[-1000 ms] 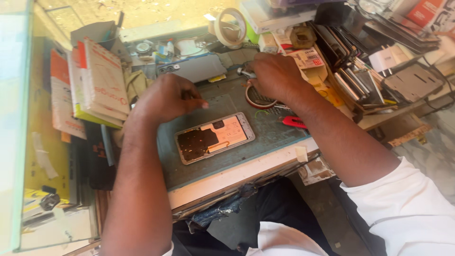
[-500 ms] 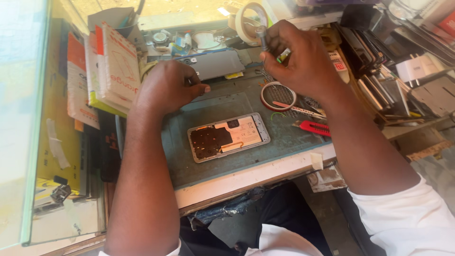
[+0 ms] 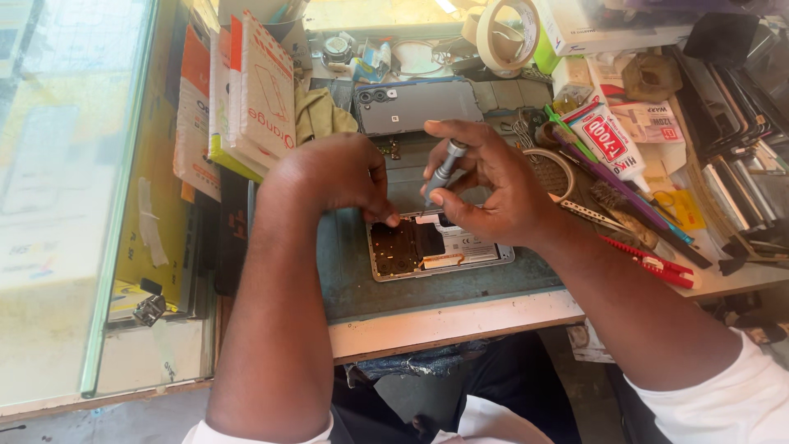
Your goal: The person opens a drawer and retrieves a screwdriver, then uses it to remove screws from the back of a disassembled smartphone. After removing the screws, the person flips the phone over and uses a small metal tool to pry open the edges of the device.
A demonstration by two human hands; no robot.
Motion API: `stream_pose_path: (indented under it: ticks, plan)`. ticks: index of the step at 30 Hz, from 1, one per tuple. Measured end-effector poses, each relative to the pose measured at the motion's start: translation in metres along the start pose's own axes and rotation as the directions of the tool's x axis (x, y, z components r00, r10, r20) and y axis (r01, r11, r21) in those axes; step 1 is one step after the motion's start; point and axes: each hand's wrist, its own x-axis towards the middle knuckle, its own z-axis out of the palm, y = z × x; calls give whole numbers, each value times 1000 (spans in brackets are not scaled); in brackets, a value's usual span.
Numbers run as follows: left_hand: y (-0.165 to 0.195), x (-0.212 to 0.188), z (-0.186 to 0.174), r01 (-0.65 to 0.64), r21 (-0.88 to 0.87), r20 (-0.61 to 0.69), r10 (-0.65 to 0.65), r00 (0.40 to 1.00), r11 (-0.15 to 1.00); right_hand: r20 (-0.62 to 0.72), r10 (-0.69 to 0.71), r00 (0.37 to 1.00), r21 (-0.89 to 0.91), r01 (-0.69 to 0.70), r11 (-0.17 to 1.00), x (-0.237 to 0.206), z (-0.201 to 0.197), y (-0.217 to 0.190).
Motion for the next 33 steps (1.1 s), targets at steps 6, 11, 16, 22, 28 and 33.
stream_pose_path:
  ticks: [6, 11, 16, 22, 28, 33]
  plan:
    - [3, -10, -1, 146, 97, 31, -150, 988, 984, 70, 246, 967, 43, -250, 967, 0, -14, 4]
    - [9, -11, 8, 192, 64, 83, -197, 977, 979, -70, 188, 980, 12, -188, 982, 3, -27, 7]
    - [16, -4, 16, 116, -40, 99, -112, 989, 992, -142, 122, 982, 13, -121, 993, 3, -31, 12]
    - [27, 10, 26, 58, -51, 106, -52, 993, 997, -238, 109, 965, -50, -124, 991, 2, -34, 18]
    - [25, 14, 29, 30, -53, 69, -26, 997, 998, -239, 81, 968, -133, -115, 984, 0, -37, 19]
    - [29, 1, 21, -20, 105, -52, 26, 998, 994, -258, 83, 963, -134, -121, 984, 0, -39, 23]
